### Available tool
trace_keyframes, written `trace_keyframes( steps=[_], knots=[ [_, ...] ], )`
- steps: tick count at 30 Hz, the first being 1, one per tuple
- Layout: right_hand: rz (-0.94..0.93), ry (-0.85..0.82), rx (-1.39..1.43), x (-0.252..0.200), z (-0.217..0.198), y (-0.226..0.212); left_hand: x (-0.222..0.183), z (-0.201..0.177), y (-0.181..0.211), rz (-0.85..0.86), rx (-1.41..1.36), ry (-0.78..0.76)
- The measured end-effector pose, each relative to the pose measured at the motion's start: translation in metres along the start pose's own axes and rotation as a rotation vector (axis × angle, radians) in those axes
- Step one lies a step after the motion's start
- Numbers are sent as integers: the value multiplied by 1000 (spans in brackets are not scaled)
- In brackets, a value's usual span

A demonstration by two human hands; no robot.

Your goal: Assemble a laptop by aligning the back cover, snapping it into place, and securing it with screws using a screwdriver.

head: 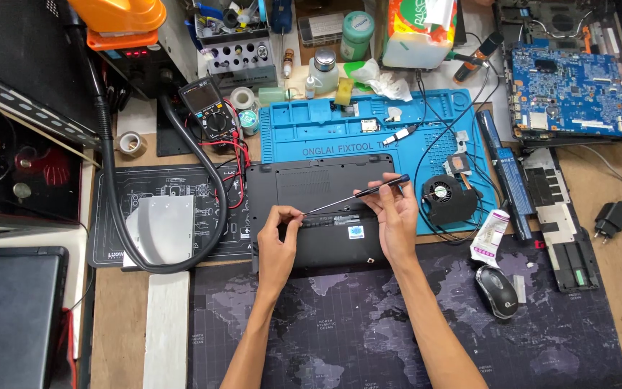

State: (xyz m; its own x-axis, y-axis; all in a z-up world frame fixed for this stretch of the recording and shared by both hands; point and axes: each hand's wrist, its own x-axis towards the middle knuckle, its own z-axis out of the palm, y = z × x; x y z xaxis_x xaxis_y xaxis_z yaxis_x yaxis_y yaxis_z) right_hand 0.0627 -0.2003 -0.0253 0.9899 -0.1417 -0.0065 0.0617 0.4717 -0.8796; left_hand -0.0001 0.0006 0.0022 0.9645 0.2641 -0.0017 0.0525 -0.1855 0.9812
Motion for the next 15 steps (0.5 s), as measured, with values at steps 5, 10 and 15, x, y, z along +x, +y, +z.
trace_keyframes(
  steps=[5, 10, 15],
  knots=[
    [5, 4, 3, 8, -22, 22, 0, 0, -3, 21, 17, -3],
    [-9, -15, 19, 3, -2, 1, 0, 1, -1, 40, 21, -3],
    [-7, 88, 70, -1, 6, -15, -5, 0, 4, 193, 32, 99]
  ],
)
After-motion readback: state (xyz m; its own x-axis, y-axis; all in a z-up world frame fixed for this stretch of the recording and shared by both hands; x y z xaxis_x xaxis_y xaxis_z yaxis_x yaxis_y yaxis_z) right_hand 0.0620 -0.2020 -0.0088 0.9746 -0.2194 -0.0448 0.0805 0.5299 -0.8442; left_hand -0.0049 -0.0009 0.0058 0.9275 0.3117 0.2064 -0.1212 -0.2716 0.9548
